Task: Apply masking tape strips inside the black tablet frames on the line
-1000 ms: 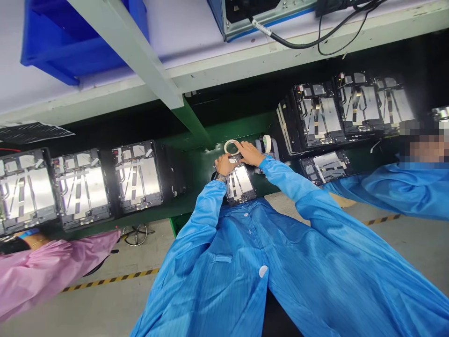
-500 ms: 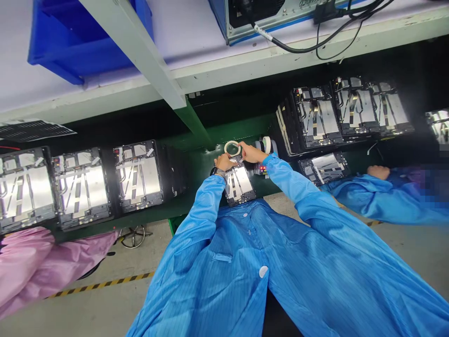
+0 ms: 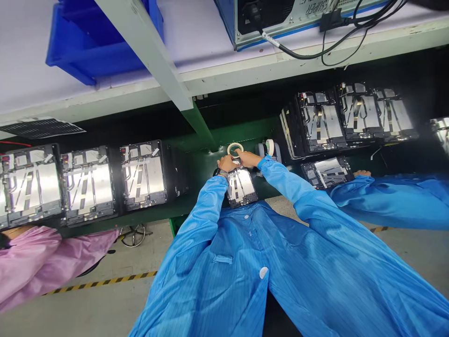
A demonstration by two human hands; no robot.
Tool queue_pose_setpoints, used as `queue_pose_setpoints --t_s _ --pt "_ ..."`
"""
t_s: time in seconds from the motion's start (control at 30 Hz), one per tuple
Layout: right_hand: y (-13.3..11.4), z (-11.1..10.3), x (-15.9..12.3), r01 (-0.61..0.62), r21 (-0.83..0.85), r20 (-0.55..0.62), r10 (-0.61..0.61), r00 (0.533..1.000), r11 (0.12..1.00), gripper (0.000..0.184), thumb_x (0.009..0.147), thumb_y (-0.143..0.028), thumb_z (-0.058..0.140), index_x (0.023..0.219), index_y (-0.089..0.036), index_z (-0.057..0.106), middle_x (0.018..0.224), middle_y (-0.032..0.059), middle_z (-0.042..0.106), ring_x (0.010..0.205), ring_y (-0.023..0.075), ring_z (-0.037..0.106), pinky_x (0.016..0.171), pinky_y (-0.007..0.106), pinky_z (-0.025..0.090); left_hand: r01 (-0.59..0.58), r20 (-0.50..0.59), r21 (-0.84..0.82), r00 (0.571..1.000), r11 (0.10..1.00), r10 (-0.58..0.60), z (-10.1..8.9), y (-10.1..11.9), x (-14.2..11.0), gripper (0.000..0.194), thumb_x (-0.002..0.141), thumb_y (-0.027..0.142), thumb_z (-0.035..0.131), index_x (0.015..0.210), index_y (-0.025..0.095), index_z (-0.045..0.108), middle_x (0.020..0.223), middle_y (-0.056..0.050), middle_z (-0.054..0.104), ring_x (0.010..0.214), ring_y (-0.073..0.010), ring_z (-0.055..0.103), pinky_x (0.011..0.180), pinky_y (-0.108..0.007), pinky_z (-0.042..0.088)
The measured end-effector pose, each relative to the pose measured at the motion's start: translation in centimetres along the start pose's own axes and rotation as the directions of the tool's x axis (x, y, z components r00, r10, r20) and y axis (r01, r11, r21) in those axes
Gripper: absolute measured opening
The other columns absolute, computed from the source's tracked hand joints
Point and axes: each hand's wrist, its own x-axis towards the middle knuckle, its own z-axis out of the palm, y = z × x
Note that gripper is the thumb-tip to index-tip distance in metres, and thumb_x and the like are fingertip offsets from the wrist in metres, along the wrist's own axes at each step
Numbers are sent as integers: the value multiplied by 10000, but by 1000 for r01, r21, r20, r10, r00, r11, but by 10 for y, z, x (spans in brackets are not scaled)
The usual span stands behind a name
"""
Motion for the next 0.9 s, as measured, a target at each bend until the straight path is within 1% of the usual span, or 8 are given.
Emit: queue_pose_setpoints --t_s 0.1,0.2,0.33,0.43,0.6,0.67,0.8,0.9 --pt "-1 1 -1 -14 -10 -12 14 1000 1000 842 848 -139 722 1593 -109 330 1181 231 760 1059 350 765 841 356 551 -8 -2 -3 1000 1000 8 1 -1 2 630 707 572 895 1220 264 699 1359 -117 734 1366 -360 587 1099 -473 379" --pt "-3 2 -2 -32 -11 -20 32 999 999 834 839 -138 747 1576 -117 358 1202 245 755 1048 361 772 860 373 557 -10 -5 -3 1000 1000 10 3 -3 4 617 705 550 900 1220 279 696 1362 -99 736 1369 -356 589 1099 -467 385" --pt "-3 4 -3 -28 -26 -35 27 999 999 841 837 -123 750 1579 -132 354 1165 210 772 1033 346 772 856 364 552 -16 -6 1 1000 1000 16 3 -3 4 628 714 553 893 1235 265 693 1371 -116 727 1362 -353 598 1108 -468 384" --pt "-4 6 -5 -20 -44 -48 18 999 999 864 854 -153 751 1600 -130 316 1149 190 778 1060 341 764 865 356 546 -19 -7 -7 1000 1000 19 2 -2 2 618 723 562 888 1229 263 695 1387 -126 718 1377 -354 592 1120 -473 376" --pt "-9 8 -6 -15 -115 -72 7 997 993 858 893 -200 749 1614 -123 291 1245 235 745 1146 372 742 911 389 547 -21 -8 -25 1000 999 21 1 -1 1 634 712 565 898 1230 258 698 1402 -131 712 1391 -368 581 1124 -485 369" --pt "-7 6 -5 -25 -134 -97 12 995 991 923 867 -211 801 1622 -127 278 1280 240 724 1181 383 726 942 406 545 -24 -8 -28 1000 999 23 1 -1 1 653 705 573 898 1238 256 693 1400 -130 713 1388 -369 582 1117 -486 375" --pt "8 -5 -2 -116 -105 -178 96 979 988 1188 715 -332 978 1636 -150 249 1398 265 632 1273 423 662 1001 467 532 -31 -12 -23 999 999 30 0 -2 -1 651 708 590 890 1232 261 688 1396 -125 715 1376 -357 586 1115 -477 380" --pt "21 -15 -1 -143 -61 -204 128 971 988 1243 684 -356 1004 1643 -168 234 1440 264 595 1332 427 616 1038 489 510 -35 -10 -16 999 999 35 -5 -1 -6 607 746 578 866 1236 273 680 1406 -115 710 1374 -344 586 1122 -463 375"
